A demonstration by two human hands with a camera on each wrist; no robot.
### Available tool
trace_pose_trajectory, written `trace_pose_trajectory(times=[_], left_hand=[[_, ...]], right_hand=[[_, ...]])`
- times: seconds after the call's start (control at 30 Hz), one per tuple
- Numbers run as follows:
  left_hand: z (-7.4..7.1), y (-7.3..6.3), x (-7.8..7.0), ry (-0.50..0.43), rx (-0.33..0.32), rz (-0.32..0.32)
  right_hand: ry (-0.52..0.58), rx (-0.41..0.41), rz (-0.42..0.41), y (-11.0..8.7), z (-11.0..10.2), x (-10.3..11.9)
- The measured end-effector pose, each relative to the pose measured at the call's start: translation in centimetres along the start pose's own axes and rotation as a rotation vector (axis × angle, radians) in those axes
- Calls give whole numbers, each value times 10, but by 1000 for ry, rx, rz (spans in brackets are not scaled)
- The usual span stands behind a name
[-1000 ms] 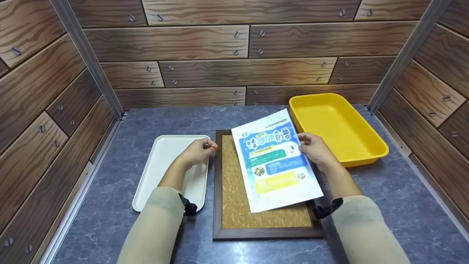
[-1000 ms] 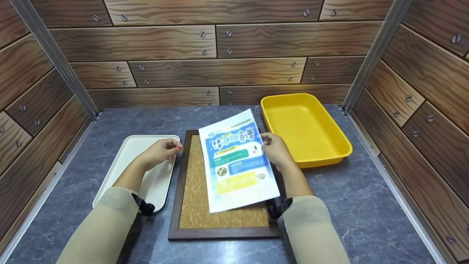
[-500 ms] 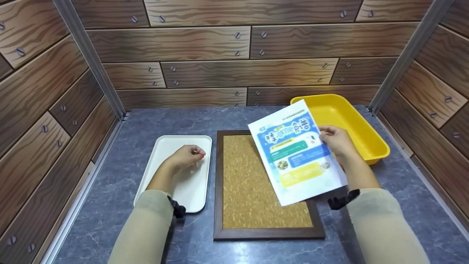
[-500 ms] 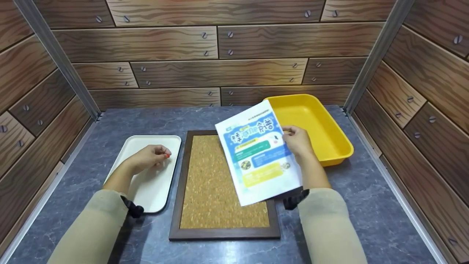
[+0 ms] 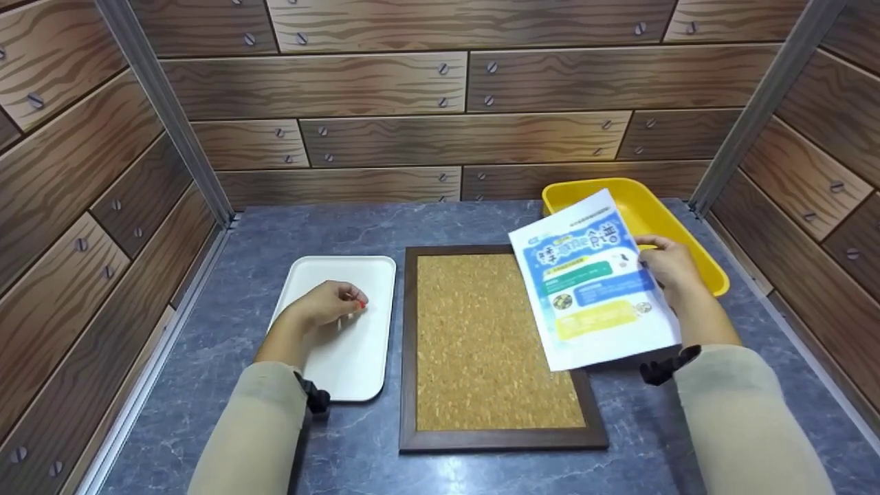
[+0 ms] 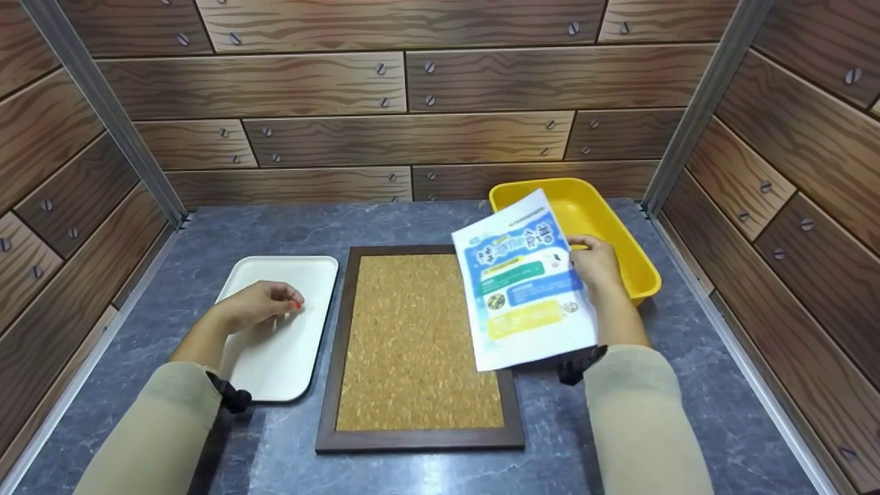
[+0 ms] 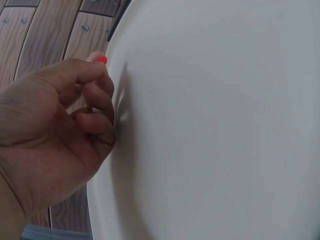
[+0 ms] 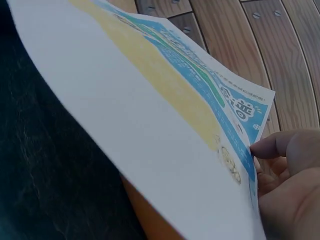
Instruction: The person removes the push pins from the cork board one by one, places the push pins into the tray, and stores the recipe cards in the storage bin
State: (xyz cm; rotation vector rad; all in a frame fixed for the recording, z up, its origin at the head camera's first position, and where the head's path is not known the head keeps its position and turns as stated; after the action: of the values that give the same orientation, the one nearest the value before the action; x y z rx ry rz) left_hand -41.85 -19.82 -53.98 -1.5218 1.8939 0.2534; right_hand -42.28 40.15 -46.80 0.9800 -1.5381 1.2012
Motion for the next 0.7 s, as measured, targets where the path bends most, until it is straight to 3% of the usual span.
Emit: trace_pose_trajectory(times=[0.17,0.37,0.7], left_hand=[[-4,-3,6,49,-1,-16],[-5,-8,7,41,-23,-16],[-5,-6,8,125,-50,16]], right_hand=[[-78,-8,-3,6,-14,-3],[-195,-15,-12,13,-27,-6],[-238,2,-14,19,-39,-12]])
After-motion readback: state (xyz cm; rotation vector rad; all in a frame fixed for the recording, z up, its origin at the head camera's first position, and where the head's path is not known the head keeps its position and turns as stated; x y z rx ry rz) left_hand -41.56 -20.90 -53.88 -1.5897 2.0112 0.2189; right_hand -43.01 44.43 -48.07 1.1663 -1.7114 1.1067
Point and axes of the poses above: each hand's wrist, its own y-axis towards the middle knuckle, its own z-axis out of the palm, x = y × z, the point moved 9 cm from there along y, towards the middle knuckle, and after that the axes turned 15 degrees about y, right-handed, at the moved point
